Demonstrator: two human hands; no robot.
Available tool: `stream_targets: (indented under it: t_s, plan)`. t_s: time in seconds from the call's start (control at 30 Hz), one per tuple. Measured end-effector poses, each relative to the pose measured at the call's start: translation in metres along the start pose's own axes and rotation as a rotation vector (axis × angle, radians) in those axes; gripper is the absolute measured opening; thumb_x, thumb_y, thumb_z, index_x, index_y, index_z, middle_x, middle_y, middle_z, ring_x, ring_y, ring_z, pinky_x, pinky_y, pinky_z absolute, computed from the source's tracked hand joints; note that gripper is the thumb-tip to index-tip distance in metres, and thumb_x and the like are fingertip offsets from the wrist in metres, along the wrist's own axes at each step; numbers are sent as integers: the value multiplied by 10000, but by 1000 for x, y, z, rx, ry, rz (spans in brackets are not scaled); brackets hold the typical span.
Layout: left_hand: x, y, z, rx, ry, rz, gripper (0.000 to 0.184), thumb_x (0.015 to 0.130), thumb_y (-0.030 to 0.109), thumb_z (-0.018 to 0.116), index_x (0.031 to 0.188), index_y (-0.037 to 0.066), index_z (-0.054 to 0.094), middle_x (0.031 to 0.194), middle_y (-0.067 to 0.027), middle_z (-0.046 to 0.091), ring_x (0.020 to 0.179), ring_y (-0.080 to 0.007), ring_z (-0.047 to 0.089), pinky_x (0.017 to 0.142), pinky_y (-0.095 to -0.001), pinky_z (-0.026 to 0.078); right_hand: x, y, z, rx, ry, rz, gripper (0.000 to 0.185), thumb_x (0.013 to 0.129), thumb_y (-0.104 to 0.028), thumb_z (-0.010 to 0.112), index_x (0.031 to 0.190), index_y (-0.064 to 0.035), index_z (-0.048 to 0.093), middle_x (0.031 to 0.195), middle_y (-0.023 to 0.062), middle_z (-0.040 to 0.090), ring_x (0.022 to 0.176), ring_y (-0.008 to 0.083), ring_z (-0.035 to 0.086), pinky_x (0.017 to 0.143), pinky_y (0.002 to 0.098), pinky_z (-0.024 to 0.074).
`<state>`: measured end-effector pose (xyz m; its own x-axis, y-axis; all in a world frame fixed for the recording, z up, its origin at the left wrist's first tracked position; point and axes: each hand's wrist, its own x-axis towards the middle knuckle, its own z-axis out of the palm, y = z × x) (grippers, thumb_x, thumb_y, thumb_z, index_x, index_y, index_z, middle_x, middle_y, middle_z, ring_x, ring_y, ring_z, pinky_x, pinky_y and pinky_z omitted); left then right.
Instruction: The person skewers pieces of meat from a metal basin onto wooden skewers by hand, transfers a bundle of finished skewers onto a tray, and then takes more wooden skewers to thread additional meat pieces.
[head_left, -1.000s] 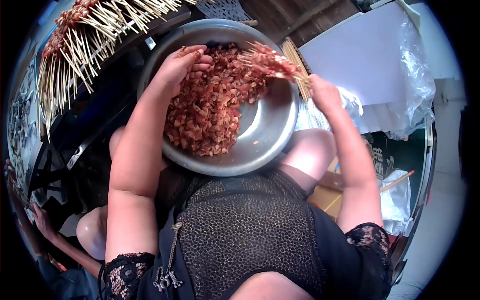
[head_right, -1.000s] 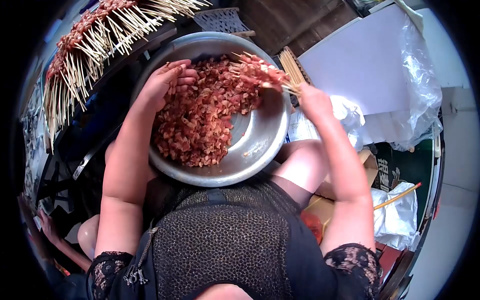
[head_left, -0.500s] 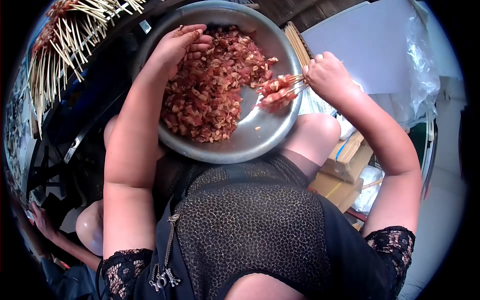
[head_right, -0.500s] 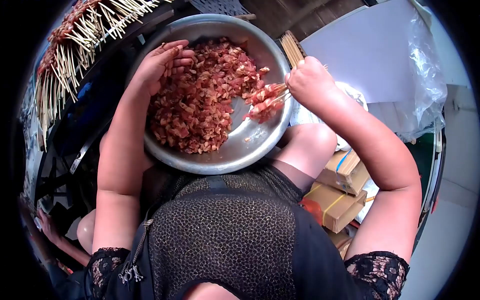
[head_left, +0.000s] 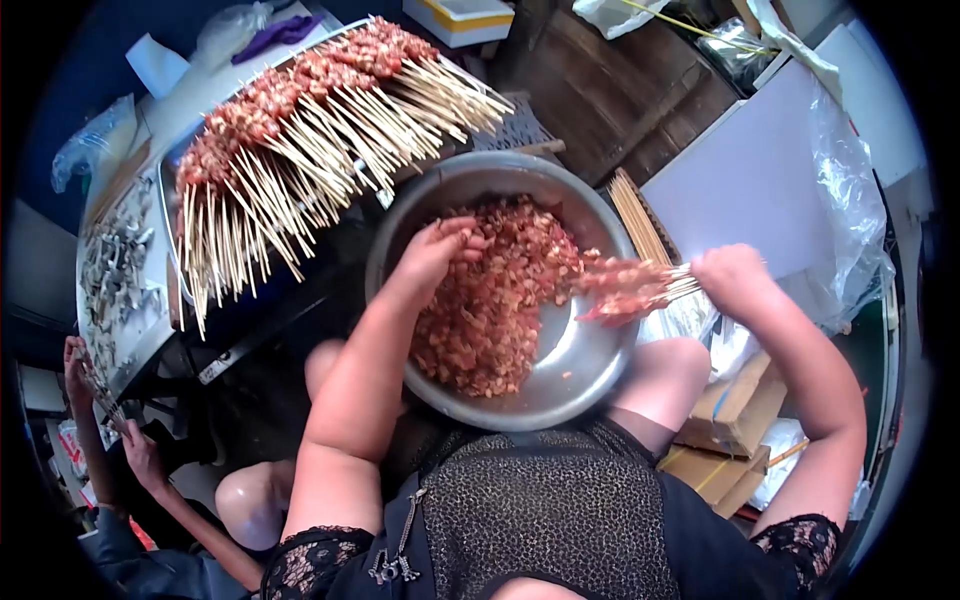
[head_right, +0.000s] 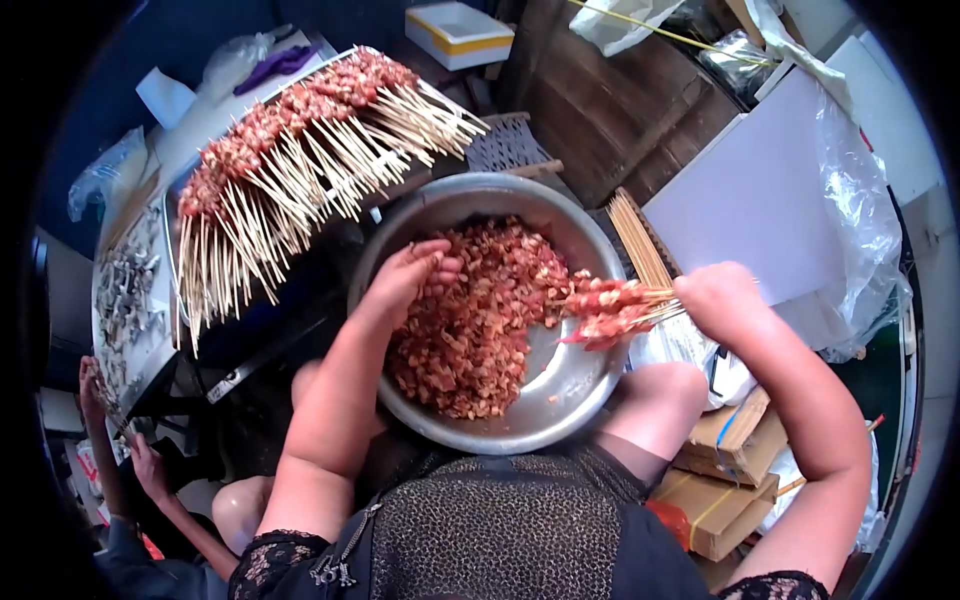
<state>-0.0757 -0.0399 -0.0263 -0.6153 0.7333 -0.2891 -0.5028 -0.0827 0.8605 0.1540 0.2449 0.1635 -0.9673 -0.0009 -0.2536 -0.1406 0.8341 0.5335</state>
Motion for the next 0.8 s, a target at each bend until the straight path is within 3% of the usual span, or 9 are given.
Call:
stream_targets:
  t_s: [0.23,0.3,0.33,0.43,0.47,0.53,0.67,0.73,0.8]
  plan:
    - [-6,3,11,10,-74,44,290,932,160,468,1199,48,488,1034,-82,615,880,-139,589,766,-265,471,33,34,-72,330,617,161,117,859,-161,539,824,-53,513,653,75,566,524,196,557,473,311,442]
    - [-3,0,10,21,-69,31,306,930,168,472,1207,36,477,1039,-82,604,894,-137,584,771,-268,469,55,-1,-117,1273,285,353,171,902,-207,524,902,-36,532,636,31,529,475,111,509,427,256,405]
    - [-1,0,10,30,-65,28,310,929,169,474,1206,31,475,1041,-82,599,898,-136,581,773,-271,470,67,-16,-126,1566,259,213,168,902,-204,520,948,-44,540,628,-11,487,458,49,454,399,207,361]
    - [8,-9,6,-1,-42,45,292,914,151,490,1182,34,485,1009,-65,594,851,-126,571,746,-264,470,112,-82,-170,1819,230,-212,186,903,-209,528,816,-44,520,592,-28,452,368,23,360,316,173,277]
    - [15,-16,5,-26,-37,72,264,906,132,492,1156,47,501,959,-46,600,797,-113,566,713,-254,470,143,-105,-165,1669,470,-448,178,889,-204,553,812,-45,528,588,-32,445,383,24,356,317,182,259]
    - [15,-5,16,131,73,145,262,897,132,518,1136,26,510,937,-66,605,814,-144,580,721,-274,484,171,-147,-208,2142,-30,-270,207,868,-201,578,742,-45,527,579,-25,457,389,37,376,322,198,251]
    - [13,6,27,-99,-25,153,277,895,148,528,1141,23,504,957,-71,601,844,-144,580,734,-281,490,248,-220,-245,2277,-55,-531,177,868,-166,558,758,-34,511,579,8,482,417,60,421,342,220,335]
    - [4,6,22,-305,-120,81,284,894,155,533,1143,22,500,967,-73,600,858,-144,580,740,-284,493,281,-259,-241,2199,-119,-420,33,856,-28,458,887,-32,468,667,47,510,463,91,439,367,250,362]
    - [-8,10,17,-438,-185,15,293,894,163,538,1146,20,497,976,-75,598,873,-144,580,747,-287,496,300,-282,-232,2183,-396,-257,142,830,29,420,958,-31,428,662,60,508,462,105,432,374,255,362]
